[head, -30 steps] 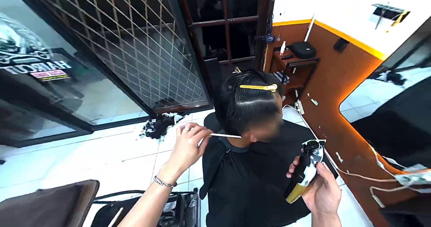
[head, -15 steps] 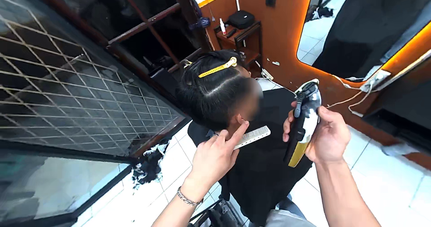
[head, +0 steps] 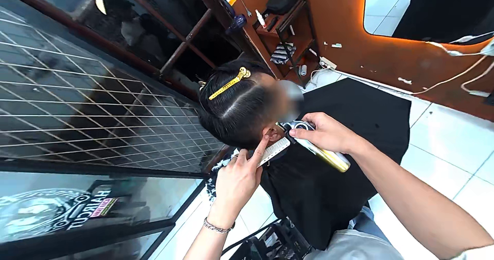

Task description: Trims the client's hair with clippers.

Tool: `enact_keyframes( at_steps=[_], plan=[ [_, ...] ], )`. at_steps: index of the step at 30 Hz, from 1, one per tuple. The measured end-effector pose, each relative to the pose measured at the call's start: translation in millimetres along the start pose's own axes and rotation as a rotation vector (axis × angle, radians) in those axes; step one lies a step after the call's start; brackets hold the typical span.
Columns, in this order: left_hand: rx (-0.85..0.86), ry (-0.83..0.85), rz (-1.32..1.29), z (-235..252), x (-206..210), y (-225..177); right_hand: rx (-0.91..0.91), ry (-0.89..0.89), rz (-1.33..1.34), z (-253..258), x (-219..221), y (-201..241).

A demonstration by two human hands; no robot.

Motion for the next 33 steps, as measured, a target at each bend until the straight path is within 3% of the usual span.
enact_keyframes(
  at_steps=[9, 12, 14, 16, 19, 22, 25, 27, 30, 33],
  plan=[
    [0.008, 0.008, 0.043, 0.4, -5.4, -7.0, -0.066, 0.004, 0.016, 4.8, -4.0, 0.6],
    [0.057, 0.018, -0.059, -2.7, -8.1, -7.4, -0.205, -0.017, 0.138, 1.8, -5.6, 4.4],
    [0.075, -0.008, -0.14, -4.2, -15.0, -8.4, -0.171, -0.029, 0.174, -5.5, -17.7, 4.6],
    [0.073, -0.051, -0.15, -1.4, -21.8, -12.1, -0.154, -0.201, 0.344, -12.3, -32.9, -5.8],
    [0.062, -0.041, -0.073, 6.1, -20.7, -20.2, -0.169, -0.449, 0.809, -19.8, -41.6, -5.1],
    [0.036, 0.017, 0.047, 10.8, -13.6, -20.8, -0.108, -0.269, 0.872, -25.7, -34.9, 6.3],
    [0.0, 0.02, 0.093, 8.1, -13.1, -13.6, -0.011, 0.05, 0.708, -24.1, -15.9, 11.9],
    [-0.009, 0.03, 0.097, 4.3, -11.9, -10.7, 0.04, 0.154, 0.582, -17.2, -5.3, 9.2],
    [-0.022, 0.047, 0.081, 2.9, -8.5, -8.7, 0.037, 0.168, 0.457, -3.4, -0.9, 3.2],
    [-0.009, 0.065, -0.004, 2.1, -4.0, -11.9, -0.075, 0.011, 0.359, -2.0, -6.4, 1.5]
  ],
)
Point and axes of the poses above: each hand's wrist, its own z-axis towards the middle knuckle, its own x-axis out of the palm, y = z × x, the point moved 3 cm from there along z, towards the middle knuckle, and after that the axes turned 11 degrees about -x, right-handed, at the moved point
